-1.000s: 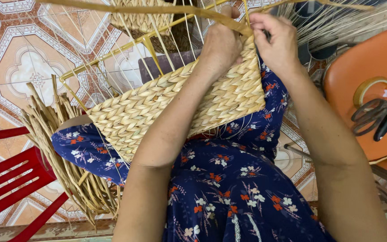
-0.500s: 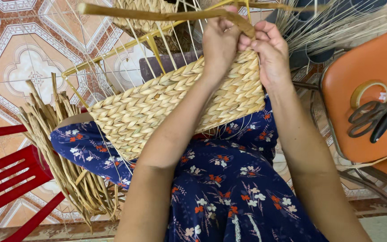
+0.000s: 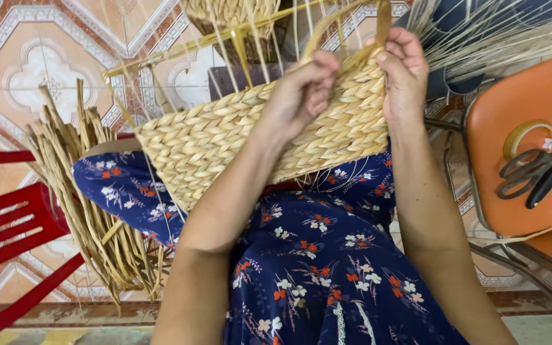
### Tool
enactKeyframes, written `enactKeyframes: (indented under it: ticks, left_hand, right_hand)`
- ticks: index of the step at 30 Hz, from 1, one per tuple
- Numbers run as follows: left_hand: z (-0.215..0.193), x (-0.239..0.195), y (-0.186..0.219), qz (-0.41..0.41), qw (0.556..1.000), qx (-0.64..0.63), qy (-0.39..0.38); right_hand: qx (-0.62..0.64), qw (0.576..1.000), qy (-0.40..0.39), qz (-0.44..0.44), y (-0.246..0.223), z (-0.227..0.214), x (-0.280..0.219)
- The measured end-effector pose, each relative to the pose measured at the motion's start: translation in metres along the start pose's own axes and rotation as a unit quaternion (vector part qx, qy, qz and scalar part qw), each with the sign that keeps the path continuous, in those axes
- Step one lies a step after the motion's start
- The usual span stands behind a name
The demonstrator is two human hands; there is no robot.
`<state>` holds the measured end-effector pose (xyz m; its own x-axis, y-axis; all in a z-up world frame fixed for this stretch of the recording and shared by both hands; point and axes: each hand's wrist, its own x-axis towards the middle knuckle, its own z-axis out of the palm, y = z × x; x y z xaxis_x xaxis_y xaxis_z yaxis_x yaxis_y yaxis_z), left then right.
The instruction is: The person weaves a flat basket by hand, interlacing dried palm strips through a metal frame. They repeatedly pull strips through the weave, tighten the pattern, and adjust the basket's position on their lap.
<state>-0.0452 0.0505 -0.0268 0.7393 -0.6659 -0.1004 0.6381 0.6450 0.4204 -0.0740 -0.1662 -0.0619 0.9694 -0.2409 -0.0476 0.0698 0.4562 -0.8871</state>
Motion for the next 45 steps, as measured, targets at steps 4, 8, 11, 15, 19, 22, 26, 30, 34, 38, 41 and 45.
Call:
enactKeyframes:
  ticks: [4, 8, 11, 15, 19, 22, 26, 30, 34, 38, 41, 45]
  left_hand:
    - [-0.016, -0.086, 0.049, 0.080, 0.991, 0.040, 0.096]
    - [-0.038, -0.193, 0.120, 0.291, 0.939, -0.065, 0.172]
    - [-0.048, -0.250, 0.139, 0.405, 0.842, 0.165, 0.317]
    - [-0.059, -0.265, 0.120, 0.259, 0.760, 0.413, 0.429]
    - [-0.065, -0.242, 0.085, 0.150, 0.702, 0.532, 0.449]
    - [-0.068, -0.231, 0.072, 0.225, 0.714, 0.511, 0.422]
    - [-0.071, -0.236, 0.077, 0.166, 0.694, 0.520, 0.469]
    - [-0.074, -0.233, 0.085, 0.214, 0.703, 0.512, 0.444]
    - [-0.083, -0.228, 0.089, 0.186, 0.695, 0.517, 0.463]
    - [-0.091, -0.232, 0.083, 0.193, 0.709, 0.499, 0.458]
    - [-0.089, -0.225, 0.084, 0.204, 0.705, 0.512, 0.447]
    - [-0.057, -0.218, 0.088, 0.191, 0.663, 0.565, 0.453]
  right_hand:
    - [-0.007, 1.000, -0.015, -0.009, -0.001, -0.003, 0.003]
    - [0.006, 0.999, -0.023, -0.022, 0.004, -0.007, 0.002]
    - [-0.005, 1.000, -0.008, -0.026, 0.005, -0.011, -0.002]
    - [-0.015, 1.000, 0.001, -0.025, 0.003, -0.017, -0.014]
    - [-0.012, 0.999, 0.028, -0.029, -0.002, -0.022, -0.034]
    - [0.006, 0.999, 0.049, -0.020, -0.008, -0.025, -0.050]
    - [0.004, 0.998, 0.061, -0.023, -0.012, -0.023, -0.060]
    - [-0.019, 0.996, 0.084, -0.010, -0.010, -0.020, -0.051]
    - [-0.009, 0.997, 0.080, -0.014, -0.003, -0.021, -0.039]
    - [-0.018, 0.995, 0.100, -0.011, -0.004, -0.028, -0.055]
    - [-0.019, 0.994, 0.103, -0.012, -0.006, -0.029, -0.058]
    - [-0.020, 0.995, 0.095, -0.009, -0.007, -0.028, -0.051]
